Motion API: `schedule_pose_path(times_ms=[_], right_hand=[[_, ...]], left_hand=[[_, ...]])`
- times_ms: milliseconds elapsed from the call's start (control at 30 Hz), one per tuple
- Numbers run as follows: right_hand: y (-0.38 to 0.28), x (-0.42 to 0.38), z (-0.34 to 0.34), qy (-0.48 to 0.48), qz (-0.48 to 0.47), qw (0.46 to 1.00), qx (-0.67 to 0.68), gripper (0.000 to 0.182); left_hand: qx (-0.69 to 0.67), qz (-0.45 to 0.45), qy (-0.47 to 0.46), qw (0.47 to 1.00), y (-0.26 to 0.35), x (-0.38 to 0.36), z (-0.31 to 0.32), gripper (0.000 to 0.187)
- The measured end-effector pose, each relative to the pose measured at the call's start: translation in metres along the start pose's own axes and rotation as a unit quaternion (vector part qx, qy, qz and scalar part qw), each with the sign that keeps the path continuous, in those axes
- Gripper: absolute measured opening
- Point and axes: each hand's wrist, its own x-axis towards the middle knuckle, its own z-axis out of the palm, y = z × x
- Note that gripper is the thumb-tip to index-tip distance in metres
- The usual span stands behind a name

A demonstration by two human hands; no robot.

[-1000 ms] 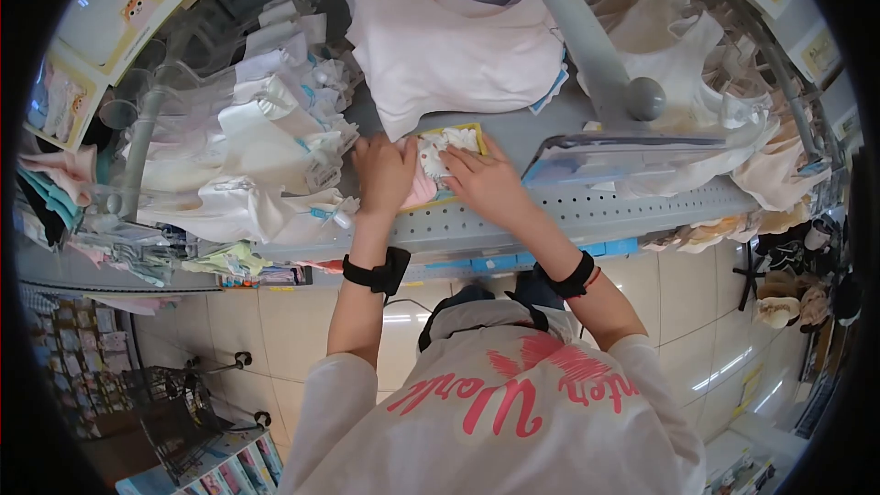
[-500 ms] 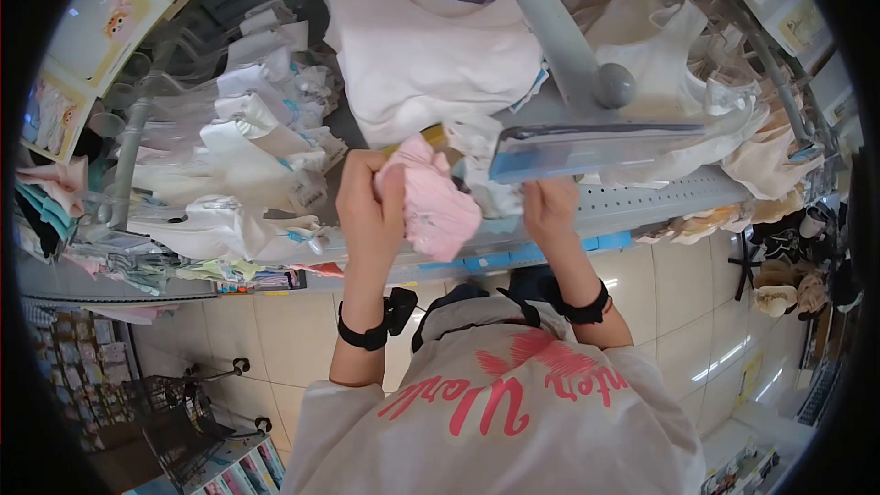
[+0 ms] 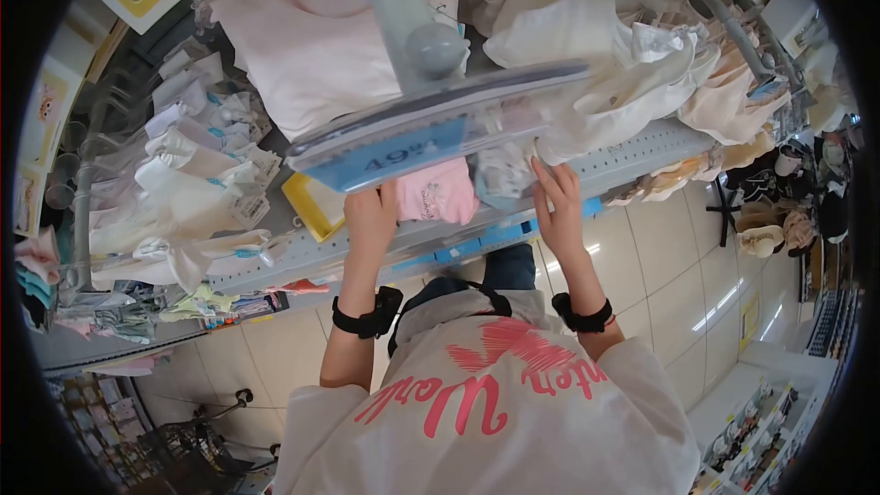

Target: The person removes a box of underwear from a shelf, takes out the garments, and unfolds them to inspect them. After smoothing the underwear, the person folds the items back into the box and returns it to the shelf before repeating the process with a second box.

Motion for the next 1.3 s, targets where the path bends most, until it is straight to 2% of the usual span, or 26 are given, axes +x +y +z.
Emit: schedule_pose_path(times_ms=[67, 100, 167, 300, 367, 400, 467, 567, 600, 667, 733, 800, 833, 867, 933, 967, 1033, 1100, 1167, 1200, 1233, 1267, 1300], right_hand=[[-0.028, 0.008, -0.011, 0.028, -0.058, 0.998, -0.001, 0.039], [-0.038, 0.011, -0.012, 0.027, -0.057, 0.998, 0.0, 0.039], [-0.055, 0.014, -0.007, -0.058, 0.058, 0.965, 0.247, 0.039], [-0.066, 0.033, 0.017, -0.044, 0.021, 0.963, 0.264, 0.037], [-0.063, 0.032, 0.024, -0.198, 0.071, 0.948, 0.24, 0.033], [-0.063, 0.032, 0.025, -0.198, 0.07, 0.948, 0.24, 0.033], [-0.064, 0.03, 0.027, -0.179, 0.089, 0.947, 0.25, 0.027], [-0.059, 0.025, 0.031, -0.13, 0.134, 0.948, 0.257, 0.023], [-0.055, 0.024, 0.034, -0.13, 0.134, 0.948, 0.257, 0.023], [-0.048, 0.022, 0.04, -0.068, 0.182, 0.927, 0.32, 0.018], [-0.045, 0.021, 0.034, -0.097, 0.165, 0.926, 0.327, 0.019], [-0.045, 0.016, 0.036, -0.13, 0.148, 0.922, 0.334, 0.02], [-0.044, 0.013, 0.041, -0.12, 0.121, 0.925, 0.34, 0.024], [-0.043, 0.012, 0.044, -0.109, 0.093, 0.927, 0.346, 0.029], [-0.047, 0.015, 0.042, -0.11, 0.105, 0.928, 0.342, 0.03], [-0.049, 0.015, 0.041, -0.107, 0.118, 0.928, 0.336, 0.031], [-0.045, 0.015, 0.043, -0.092, 0.139, 0.925, 0.342, 0.031], [-0.041, 0.014, 0.043, -0.075, 0.158, 0.921, 0.347, 0.031], [-0.033, 0.012, 0.036, -0.003, 0.187, 0.904, 0.385, 0.025], [-0.028, 0.01, 0.03, -0.002, 0.187, 0.904, 0.383, 0.025], [-0.024, 0.005, 0.022, -0.071, 0.208, 0.913, 0.345, 0.021], [-0.022, 0.001, 0.016, -0.14, 0.227, 0.915, 0.304, 0.017], [-0.025, -0.003, 0.016, -0.139, 0.229, 0.915, 0.303, 0.017]], left_hand=[[-0.032, -0.048, -0.031, 0.998, 0.006, 0.001, -0.007, 0.024], [-0.031, -0.049, -0.032, 0.998, 0.008, 0.0, -0.007, 0.024], [-0.194, -0.06, -0.04, 0.978, 0.014, -0.003, -0.002, 0.021], [-0.287, 0.006, -0.047, 0.957, 0.009, -0.013, 0.015, 0.017], [-0.347, 0.023, -0.025, 0.937, 0.01, -0.013, 0.019, 0.014], [-0.347, 0.023, -0.024, 0.937, 0.015, -0.011, 0.015, 0.014], [-0.326, -0.082, -0.01, 0.942, 0.029, -0.004, 0.005, 0.022], [-0.311, -0.129, -0.001, 0.942, 0.01, 0.001, -0.003, 0.019], [-0.311, -0.129, -0.001, 0.942, -0.006, 0.003, -0.004, 0.019], [-0.208, -0.038, 0.036, 0.977, -0.036, 0.008, -0.004, 0.019], [-0.26, -0.04, 0.045, 0.964, -0.035, 0.009, -0.004, 0.015], [-0.261, -0.026, -0.054, 0.964, -0.032, 0.009, -0.003, 0.018], [-0.23, -0.086, -0.154, 0.957, -0.005, 0.009, -0.017, 0.023], [-0.231, -0.088, -0.151, 0.957, 0.002, 0.007, -0.012, 0.023], [-0.238, 0.008, -0.235, 0.942, 0.009, 0.004, -0.006, 0.023], [-0.239, 0.008, -0.235, 0.942, 0.008, 0.004, -0.005, 0.023], [-0.277, -0.074, -0.208, 0.935, 0.002, 0.001, 0.003, 0.023], [-0.24, -0.087, -0.182, 0.95, -0.014, -0.001, 0.007, 0.022], [-0.203, -0.099, -0.154, 0.962, -0.034, -0.002, 0.011, 0.022], [-0.181, -0.06, -0.127, 0.973, -0.039, -0.001, 0.012, 0.022], [-0.159, -0.021, -0.098, 0.982, -0.043, -0.002, 0.014, 0.022], [-0.161, -0.021, -0.1, 0.982, -0.047, -0.003, 0.017, 0.022], [-0.142, -0.033, -0.098, 0.985, -0.044, -0.003, 0.016, 0.022]])
